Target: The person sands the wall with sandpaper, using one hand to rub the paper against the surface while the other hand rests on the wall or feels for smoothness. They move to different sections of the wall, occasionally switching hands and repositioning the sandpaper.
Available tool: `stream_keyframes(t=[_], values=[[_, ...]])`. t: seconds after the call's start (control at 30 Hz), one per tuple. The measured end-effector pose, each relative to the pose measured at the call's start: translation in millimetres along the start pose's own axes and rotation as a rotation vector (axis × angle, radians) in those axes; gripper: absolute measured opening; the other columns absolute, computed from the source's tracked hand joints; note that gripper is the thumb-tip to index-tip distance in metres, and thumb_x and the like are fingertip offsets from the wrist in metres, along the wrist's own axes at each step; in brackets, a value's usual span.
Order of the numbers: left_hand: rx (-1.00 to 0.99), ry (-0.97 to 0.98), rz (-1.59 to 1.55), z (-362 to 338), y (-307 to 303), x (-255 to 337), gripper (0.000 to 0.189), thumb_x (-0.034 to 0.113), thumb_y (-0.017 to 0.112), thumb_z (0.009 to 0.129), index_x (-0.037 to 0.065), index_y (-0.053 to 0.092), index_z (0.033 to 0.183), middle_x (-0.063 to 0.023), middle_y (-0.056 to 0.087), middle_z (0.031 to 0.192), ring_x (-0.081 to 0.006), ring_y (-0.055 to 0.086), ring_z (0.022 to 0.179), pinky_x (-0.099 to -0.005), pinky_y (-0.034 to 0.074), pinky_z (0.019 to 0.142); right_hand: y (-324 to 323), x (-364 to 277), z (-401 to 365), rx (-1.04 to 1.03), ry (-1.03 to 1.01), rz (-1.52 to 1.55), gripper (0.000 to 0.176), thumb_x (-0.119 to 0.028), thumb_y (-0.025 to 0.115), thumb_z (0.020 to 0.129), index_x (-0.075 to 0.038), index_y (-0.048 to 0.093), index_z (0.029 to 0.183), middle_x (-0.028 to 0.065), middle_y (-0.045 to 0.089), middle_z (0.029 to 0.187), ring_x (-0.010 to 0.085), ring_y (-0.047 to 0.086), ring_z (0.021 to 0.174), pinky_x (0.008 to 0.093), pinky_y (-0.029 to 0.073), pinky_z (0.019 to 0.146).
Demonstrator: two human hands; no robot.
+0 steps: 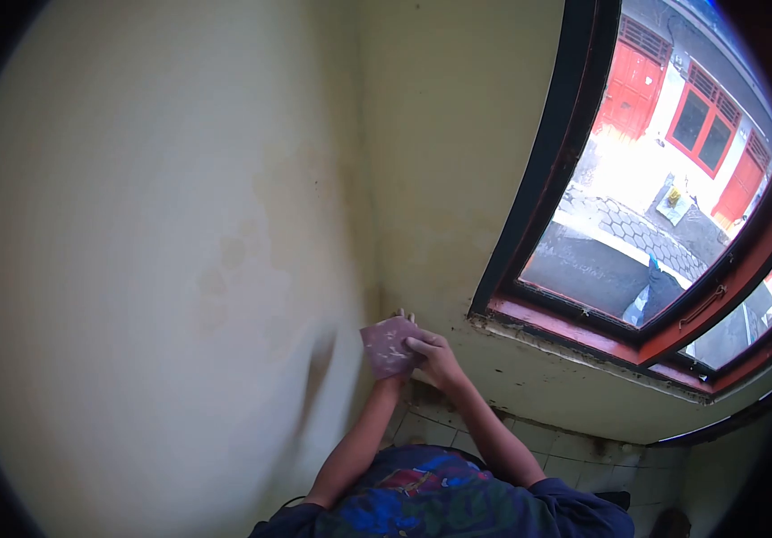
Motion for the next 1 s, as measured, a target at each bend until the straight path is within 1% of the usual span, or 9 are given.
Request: stream_keyframes(t=[0.1,0.17,0.23,0.27,0.33,0.57,0.87,0.97,1.0], values=[[-0.056,-0.221,-0.758,9.2,42.5,47.0,0.047,0.036,0.044,0.106,0.001,0.051,0.137,-0.0138,0.057,0.141,-0.0271,0.052,0.133,-0.0439,0.042,0.113,-3.4,-90.4,-6.8,0.069,-0.281,-0.298,0.026,-0.016,0.062,0.099,0.001,0.066,0.118,0.0074,0.071,0.103,0.0163,0.066,0.09,0.0344,0.055,0.086],[-0.069,-0.233,-0.714,12.7,63.5,90.2,0.044,0.032,0.045,0.105,0.001,0.051,0.136,-0.0157,0.058,0.14,-0.0301,0.054,0.132,-0.0463,0.044,0.111,21.8,-206.7,-32.4,0.241,-0.882,-0.939,0.023,-0.012,0.061,0.099,0.003,0.069,0.115,0.009,0.071,0.088,0.0109,0.062,0.084,0.0289,0.052,0.075],[-0.123,-0.179,-0.546,25.9,75.9,128.0,0.04,0.029,0.045,0.106,0.0,0.055,0.132,-0.0179,0.06,0.138,-0.0352,0.057,0.129,-0.0499,0.048,0.107,122.5,-308.5,-91.9,0.349,-1.442,-1.32,0.037,0.01,0.054,0.089,0.0,0.067,0.123,0.021,0.071,0.116,0.0311,0.068,0.114,0.0419,0.055,0.095],[-0.128,-0.178,-0.548,35.2,80.8,143.7,0.04,0.029,0.045,0.106,0.0,0.055,0.132,-0.0179,0.06,0.138,-0.0352,0.057,0.129,-0.0499,0.048,0.107,171.6,-342.5,-118.3,0.284,-1.669,-1.451,0.046,0.012,0.056,0.084,-0.003,0.066,0.127,0.0231,0.064,0.13,0.0375,0.058,0.128,0.0466,0.052,0.102],[-0.269,0.015,-0.178,55.8,101.6,196.3,0.033,0.022,0.045,0.106,-0.001,0.062,0.123,-0.0165,0.065,0.13,-0.0288,0.061,0.124,-0.0428,0.048,0.107,229.1,-392.2,-131.1,0.293,-1.949,-1.59,0.036,0.011,0.056,0.083,-0.002,0.066,0.115,0.0201,0.061,0.136,0.0384,0.058,0.128,0.0459,0.053,0.1],[-0.21,0.615,0.492,63.3,123.9,350.5,0.017,0.003,0.054,0.098,0.0,0.07,0.103,-0.0147,0.072,0.111,-0.0255,0.069,0.108,-0.0373,0.052,0.098,257.5,-425.3,-20.3,0.515,-1.907,-2.303,0.018,-0.01,0.065,0.089,-0.007,0.062,0.107,0.0161,0.051,0.147,0.0326,0.045,0.14,0.0459,0.036,0.119],[-0.102,0.926,0.887,15.1,134.3,429.6,0.014,0.0,0.057,0.094,-0.001,0.069,0.1,-0.0161,0.072,0.112,-0.0304,0.07,0.108,-0.0388,0.055,0.093,272.0,-440.9,-21.5,0.753,-1.905,-2.104,0.049,-0.004,0.057,0.089,-0.011,0.057,0.138,0.0173,0.045,0.152,0.0314,0.038,0.146,0.0464,0.031,0.121],[-0.088,0.954,0.908,5.2,130.6,427.3,0.014,0.001,0.057,0.093,-0.001,0.069,0.1,-0.0158,0.072,0.114,-0.0311,0.069,0.11,-0.0396,0.056,0.093,252.5,-401.4,15.8,0.713,-1.835,-2.252,0.051,-0.002,0.055,0.088,-0.011,0.057,0.138,0.0174,0.044,0.153,0.0295,0.039,0.145,0.0449,0.028,0.123],[-0.083,0.94,0.908,3.7,126.9,424.6,0.013,0.001,0.058,0.093,0.0,0.069,0.1,-0.0156,0.071,0.115,-0.0315,0.069,0.11,-0.04,0.056,0.093,235.3,-366.3,39.4,0.488,-1.755,-2.391,0.049,-0.005,0.055,0.091,-0.012,0.057,0.139,0.0134,0.044,0.154,0.0276,0.038,0.146,0.044,0.027,0.123]])
Point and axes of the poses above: each hand's wrist, its own z-axis towards the middle knuckle, its own y-axis out of the palm, x = y × z, the point moved 10 cm from there along z, towards the middle knuckle
